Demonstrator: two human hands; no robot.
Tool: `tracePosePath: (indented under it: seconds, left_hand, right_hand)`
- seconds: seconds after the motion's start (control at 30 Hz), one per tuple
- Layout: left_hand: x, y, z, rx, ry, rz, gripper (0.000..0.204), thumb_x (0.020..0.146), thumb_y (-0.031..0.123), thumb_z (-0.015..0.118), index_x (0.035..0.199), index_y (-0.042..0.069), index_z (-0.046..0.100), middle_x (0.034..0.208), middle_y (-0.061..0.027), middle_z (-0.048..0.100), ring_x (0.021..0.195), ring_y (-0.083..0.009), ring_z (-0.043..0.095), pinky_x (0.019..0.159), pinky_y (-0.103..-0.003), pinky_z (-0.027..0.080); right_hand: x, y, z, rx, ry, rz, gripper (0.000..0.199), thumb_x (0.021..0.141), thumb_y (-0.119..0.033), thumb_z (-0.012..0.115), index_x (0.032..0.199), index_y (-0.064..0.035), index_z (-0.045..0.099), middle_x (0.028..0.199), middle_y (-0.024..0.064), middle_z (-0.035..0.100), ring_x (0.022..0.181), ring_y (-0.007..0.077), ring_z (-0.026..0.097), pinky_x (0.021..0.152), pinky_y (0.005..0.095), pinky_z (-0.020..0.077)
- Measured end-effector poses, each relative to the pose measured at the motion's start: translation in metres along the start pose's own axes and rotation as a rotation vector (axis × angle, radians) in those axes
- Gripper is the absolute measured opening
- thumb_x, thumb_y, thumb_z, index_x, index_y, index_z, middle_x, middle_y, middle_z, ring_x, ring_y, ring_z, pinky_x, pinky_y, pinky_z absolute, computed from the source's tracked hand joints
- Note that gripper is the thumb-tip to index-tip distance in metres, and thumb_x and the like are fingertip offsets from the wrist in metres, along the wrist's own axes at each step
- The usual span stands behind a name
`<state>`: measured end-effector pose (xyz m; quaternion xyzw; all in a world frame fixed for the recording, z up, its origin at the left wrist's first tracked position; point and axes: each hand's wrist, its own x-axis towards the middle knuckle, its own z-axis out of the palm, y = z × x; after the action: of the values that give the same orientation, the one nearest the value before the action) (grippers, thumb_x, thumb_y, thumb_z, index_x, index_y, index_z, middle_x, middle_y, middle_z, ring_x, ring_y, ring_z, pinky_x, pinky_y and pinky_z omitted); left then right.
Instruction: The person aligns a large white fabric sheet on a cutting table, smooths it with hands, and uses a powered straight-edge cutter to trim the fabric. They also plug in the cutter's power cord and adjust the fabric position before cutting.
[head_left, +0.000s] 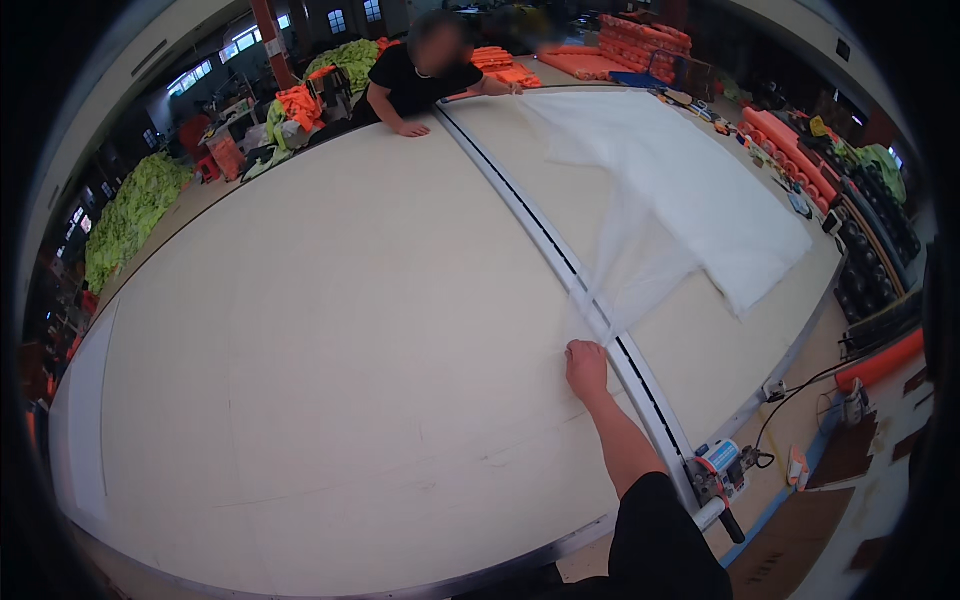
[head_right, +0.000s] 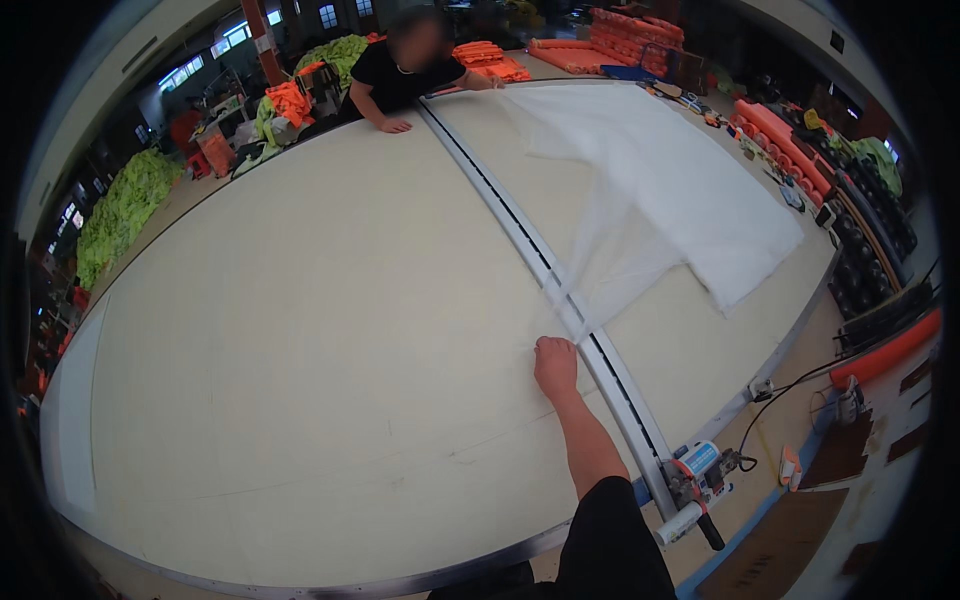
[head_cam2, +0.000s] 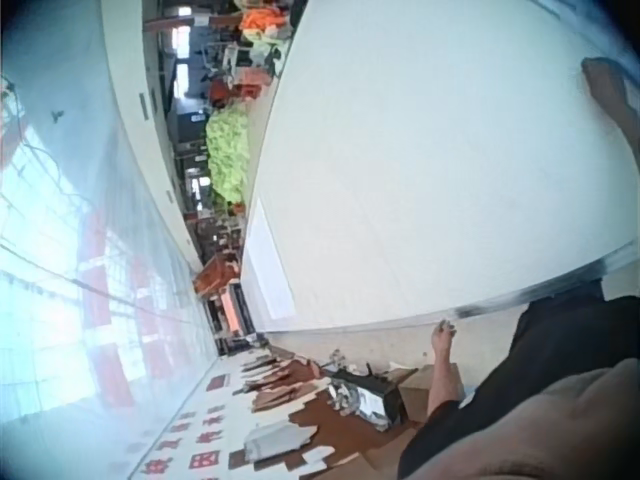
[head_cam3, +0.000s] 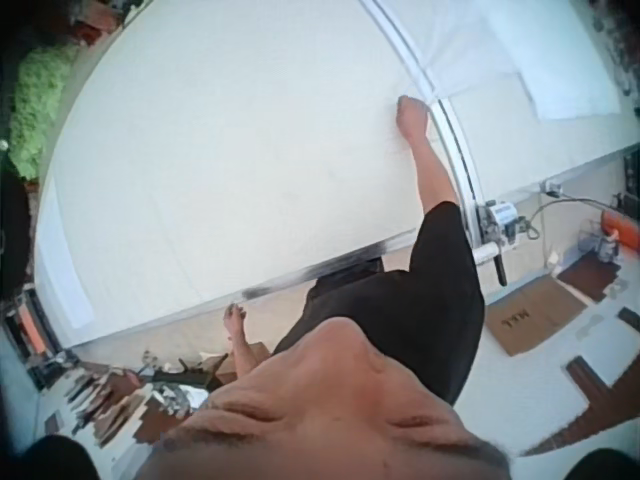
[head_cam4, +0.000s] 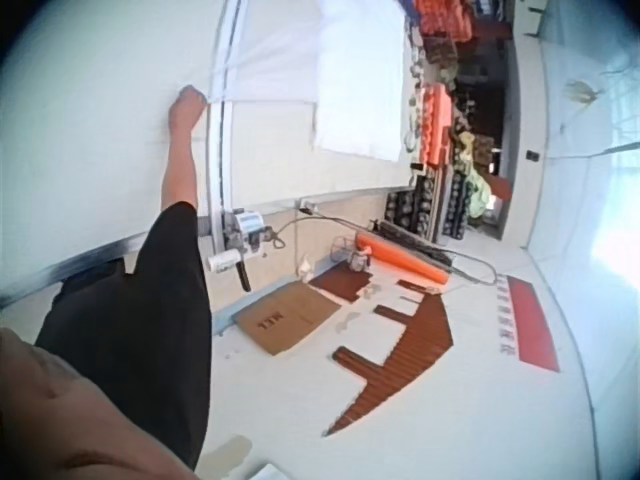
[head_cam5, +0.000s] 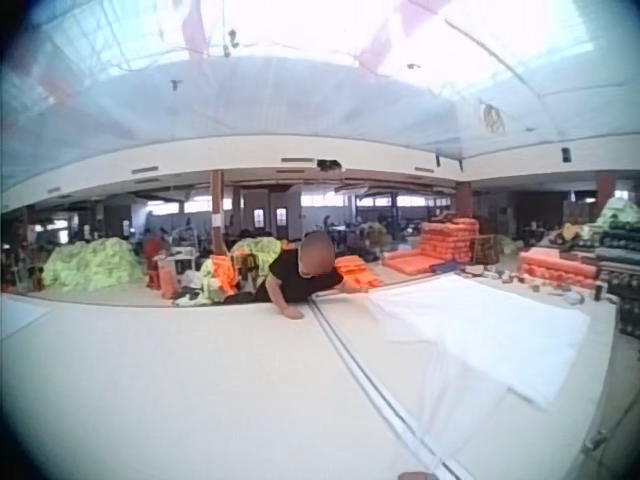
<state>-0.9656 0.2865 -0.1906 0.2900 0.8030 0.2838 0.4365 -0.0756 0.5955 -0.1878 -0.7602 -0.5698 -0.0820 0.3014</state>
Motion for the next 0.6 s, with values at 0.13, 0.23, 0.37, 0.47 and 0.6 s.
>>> tracePosePath:
  seconds: [0.13,0.23,0.37,0.47,0.6]
  left_hand:
    - [0.031,0.014,-0.001,-0.035,-0.080,0.111,0.048,0.104,0.025,0.066,0.141,-0.004,0.060,0.106,-0.0162,0.073,0.085,-0.0214,0.072,0.076,-0.034,0.061]
    - [0.037,0.047,0.007,-0.031,-0.143,0.171,0.048,0.105,0.026,0.066,0.142,-0.004,0.060,0.107,-0.0143,0.074,0.086,-0.0193,0.071,0.078,-0.033,0.061]
    - [0.061,0.029,-0.022,-0.082,-0.305,0.244,0.049,0.105,0.029,0.066,0.143,-0.003,0.060,0.110,-0.0139,0.074,0.091,-0.0177,0.071,0.082,-0.032,0.060]
    - [0.061,0.041,-0.054,-0.050,-0.391,0.260,0.052,0.109,0.032,0.059,0.145,-0.005,0.056,0.119,-0.0171,0.073,0.098,-0.0211,0.071,0.089,-0.035,0.059]
    - [0.098,0.034,-0.105,-0.225,-0.386,0.205,0.041,0.105,0.018,0.064,0.139,-0.004,0.060,0.099,-0.0141,0.075,0.082,-0.0204,0.074,0.073,-0.034,0.063]
  right_hand:
    - [-0.011,-0.128,0.011,0.229,0.027,0.033,0.009,0.099,-0.012,0.065,0.102,-0.0043,0.064,0.092,0.0193,0.068,0.090,0.0423,0.065,0.079,0.0520,0.0512]
    - [-0.032,-0.237,0.026,0.361,-0.017,-0.040,0.010,0.099,-0.013,0.066,0.105,-0.0052,0.066,0.097,0.0179,0.070,0.094,0.0408,0.065,0.079,0.0505,0.0527]
    - [-0.081,-0.389,0.058,0.520,-0.040,-0.161,0.010,0.099,-0.012,0.066,0.106,-0.0056,0.066,0.103,0.0138,0.071,0.104,0.0356,0.066,0.082,0.0479,0.0535]
    - [-0.125,-0.483,0.089,0.507,-0.112,-0.228,0.009,0.100,-0.013,0.064,0.106,-0.0068,0.065,0.104,0.0120,0.072,0.112,0.0323,0.065,0.090,0.0475,0.0504]
    - [-0.166,-0.594,0.116,0.415,-0.102,-0.298,0.009,0.100,-0.014,0.062,0.106,-0.0079,0.063,0.106,0.0100,0.072,0.119,0.0282,0.063,0.099,0.0474,0.0443]
